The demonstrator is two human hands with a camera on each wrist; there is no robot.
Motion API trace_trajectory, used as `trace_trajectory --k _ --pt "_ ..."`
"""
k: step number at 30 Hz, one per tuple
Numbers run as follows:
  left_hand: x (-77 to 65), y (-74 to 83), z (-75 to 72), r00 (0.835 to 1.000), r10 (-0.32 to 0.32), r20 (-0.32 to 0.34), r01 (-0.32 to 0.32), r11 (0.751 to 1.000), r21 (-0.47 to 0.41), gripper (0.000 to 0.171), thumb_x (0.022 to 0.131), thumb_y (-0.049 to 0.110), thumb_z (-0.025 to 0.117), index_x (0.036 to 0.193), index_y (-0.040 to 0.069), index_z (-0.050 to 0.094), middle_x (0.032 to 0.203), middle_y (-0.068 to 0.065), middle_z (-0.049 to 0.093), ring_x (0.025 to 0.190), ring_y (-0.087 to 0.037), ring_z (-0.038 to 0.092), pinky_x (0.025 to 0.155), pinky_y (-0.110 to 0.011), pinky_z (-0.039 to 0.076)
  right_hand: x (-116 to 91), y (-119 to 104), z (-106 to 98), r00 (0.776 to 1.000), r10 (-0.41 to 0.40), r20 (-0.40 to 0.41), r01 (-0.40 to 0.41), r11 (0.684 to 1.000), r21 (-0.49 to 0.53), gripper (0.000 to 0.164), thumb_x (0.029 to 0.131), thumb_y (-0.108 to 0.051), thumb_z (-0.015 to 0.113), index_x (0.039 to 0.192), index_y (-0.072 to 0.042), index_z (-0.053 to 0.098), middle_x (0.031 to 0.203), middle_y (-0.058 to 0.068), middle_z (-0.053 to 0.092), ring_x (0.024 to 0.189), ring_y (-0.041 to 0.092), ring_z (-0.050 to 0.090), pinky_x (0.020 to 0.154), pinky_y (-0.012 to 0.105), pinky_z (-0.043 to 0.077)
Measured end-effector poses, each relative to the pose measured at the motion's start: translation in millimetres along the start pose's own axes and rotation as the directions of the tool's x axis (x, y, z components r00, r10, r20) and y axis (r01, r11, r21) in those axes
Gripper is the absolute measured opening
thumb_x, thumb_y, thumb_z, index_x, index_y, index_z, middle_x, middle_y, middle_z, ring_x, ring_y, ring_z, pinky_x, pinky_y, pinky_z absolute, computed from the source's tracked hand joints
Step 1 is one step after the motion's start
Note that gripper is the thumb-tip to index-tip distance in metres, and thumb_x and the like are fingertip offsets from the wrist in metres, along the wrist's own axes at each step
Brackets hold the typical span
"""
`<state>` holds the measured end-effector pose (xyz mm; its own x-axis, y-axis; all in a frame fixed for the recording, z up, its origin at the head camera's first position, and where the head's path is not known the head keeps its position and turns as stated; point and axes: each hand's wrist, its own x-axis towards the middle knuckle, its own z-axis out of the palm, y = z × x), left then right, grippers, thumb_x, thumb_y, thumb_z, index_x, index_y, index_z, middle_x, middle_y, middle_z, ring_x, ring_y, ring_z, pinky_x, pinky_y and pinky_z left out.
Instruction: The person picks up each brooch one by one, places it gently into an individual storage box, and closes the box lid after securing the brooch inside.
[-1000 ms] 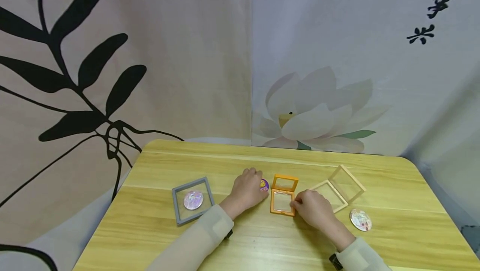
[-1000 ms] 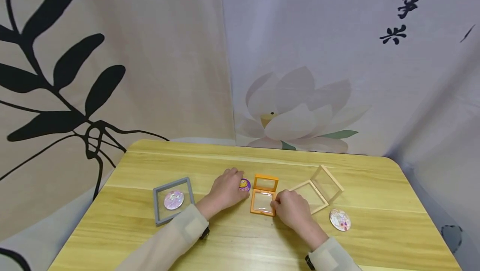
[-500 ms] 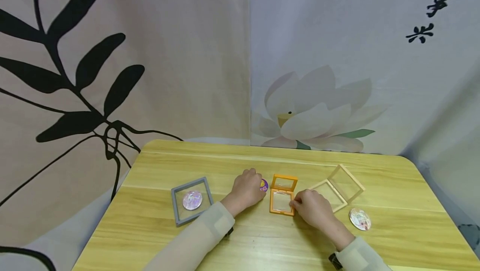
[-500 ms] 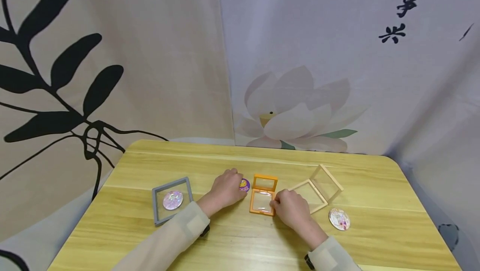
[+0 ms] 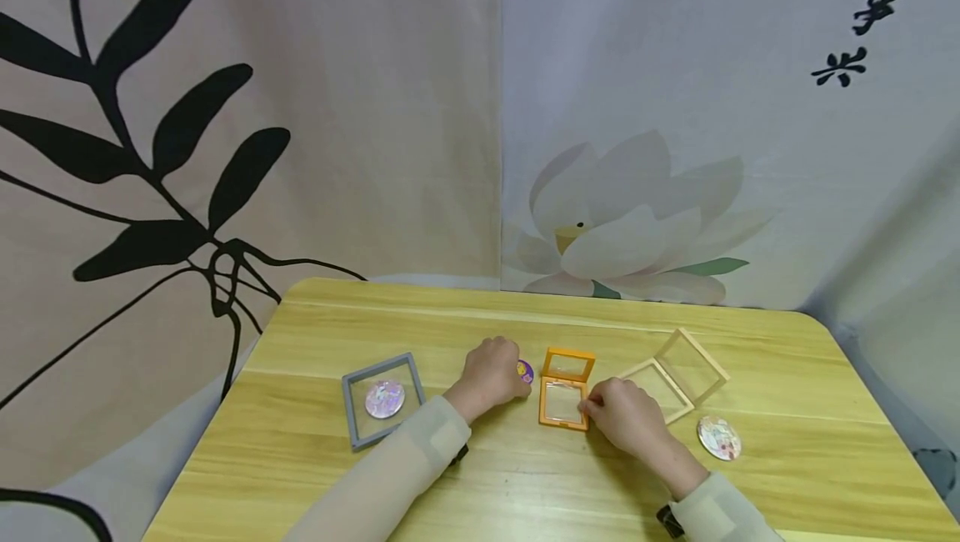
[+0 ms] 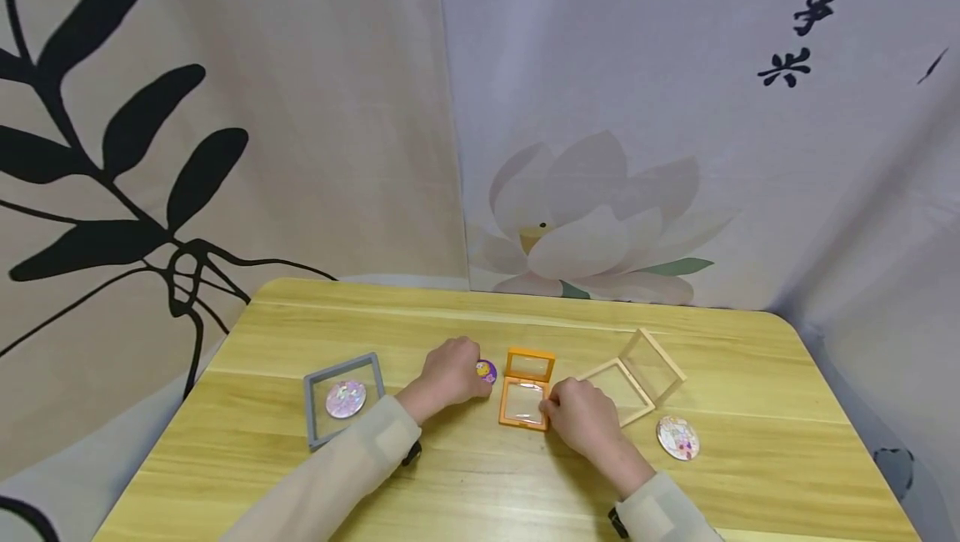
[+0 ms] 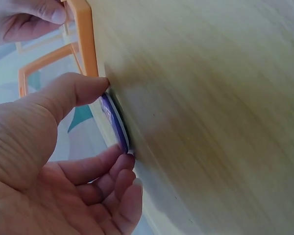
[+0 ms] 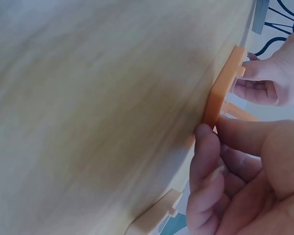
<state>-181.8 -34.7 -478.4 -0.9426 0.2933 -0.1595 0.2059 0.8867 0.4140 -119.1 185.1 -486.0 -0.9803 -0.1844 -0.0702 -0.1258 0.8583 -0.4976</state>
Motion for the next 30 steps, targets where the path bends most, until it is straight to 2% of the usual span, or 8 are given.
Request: trace_trajectory --k 7,11,15,21,26,30 --pt "-0.6 -2.9 -3.9 1.0 -0.026 0.008 0.027 1.0 -0.017 0.041 0.073 0.029 0.094 0.07 0.013 0.056 0.071 0.0 0.052 0.068 -0.016 0.049 0.056 -0.03 0.042 0.0 -0.3 0.0 1.0 -0.006 -0.006 0.006 1.0 -0.001 0.027 0.095 -0.014 0.078 0.069 -0.016 0.071 0.062 -0.008 0.059 0.051 0.011 0.045 0.049 0.027 0.031" --pt "-2.9 -3.7 -7.8 0.999 -0.028 -0.021 0.027 0.998 -0.054 0.038 0.073 0.026 0.093 0.072 0.013 0.057 0.07 0.0 0.054 0.066 -0.016 0.051 0.054 -0.029 0.043 -0.1 -0.3 -0.1 1.0 -0.006 -0.002 0.006 1.0 -0.005 0.028 0.095 -0.014 0.077 0.068 -0.016 0.07 0.061 -0.008 0.058 0.05 0.011 0.044 0.049 0.027 0.031" --pt "-6.4 -2.6 -12.5 0.997 -0.001 -0.082 -0.004 0.998 -0.064 0.034 0.072 0.024 0.09 0.073 0.012 0.058 0.071 -0.001 0.054 0.068 -0.017 0.051 0.054 -0.031 0.044 -0.1 -0.2 0.0 1.0 -0.008 -0.002 0.008 1.0 -0.008 0.029 0.095 -0.014 0.077 0.068 -0.017 0.069 0.06 -0.008 0.057 0.051 0.011 0.044 0.049 0.027 0.031" --pt "-15.2 1.5 -17.3 0.985 0.058 -0.16 -0.065 0.997 -0.037 0.038 0.072 0.029 0.092 0.087 0.009 0.064 0.081 0.0 0.057 0.077 -0.017 0.054 0.061 -0.032 0.047 0.8 0.4 0.6 1.0 -0.013 -0.005 0.013 1.0 -0.002 0.03 0.095 -0.014 0.077 0.066 -0.017 0.068 0.06 -0.009 0.055 0.05 0.01 0.042 0.049 0.026 0.029" --pt "-24.7 10.1 -20.0 0.973 0.095 -0.208 -0.106 0.994 -0.041 0.039 0.072 0.029 0.092 0.094 0.008 0.067 0.085 0.001 0.06 0.08 -0.016 0.056 0.063 -0.031 0.049 1.8 2.1 1.0 1.0 -0.006 -0.006 0.006 1.0 0.012 0.028 0.095 -0.014 0.078 0.068 -0.016 0.069 0.061 -0.008 0.056 0.052 0.011 0.045 0.049 0.027 0.033" --pt "-32.3 18.9 -19.4 0.966 0.131 -0.223 -0.145 0.988 -0.046 0.041 0.072 0.028 0.092 0.098 0.007 0.068 0.088 0.002 0.06 0.082 -0.014 0.056 0.064 -0.029 0.049 2.4 3.5 0.9 1.0 0.006 0.001 -0.006 1.0 0.021 0.027 0.095 -0.015 0.078 0.07 -0.015 0.07 0.061 -0.008 0.055 0.053 0.011 0.046 0.049 0.028 0.034"
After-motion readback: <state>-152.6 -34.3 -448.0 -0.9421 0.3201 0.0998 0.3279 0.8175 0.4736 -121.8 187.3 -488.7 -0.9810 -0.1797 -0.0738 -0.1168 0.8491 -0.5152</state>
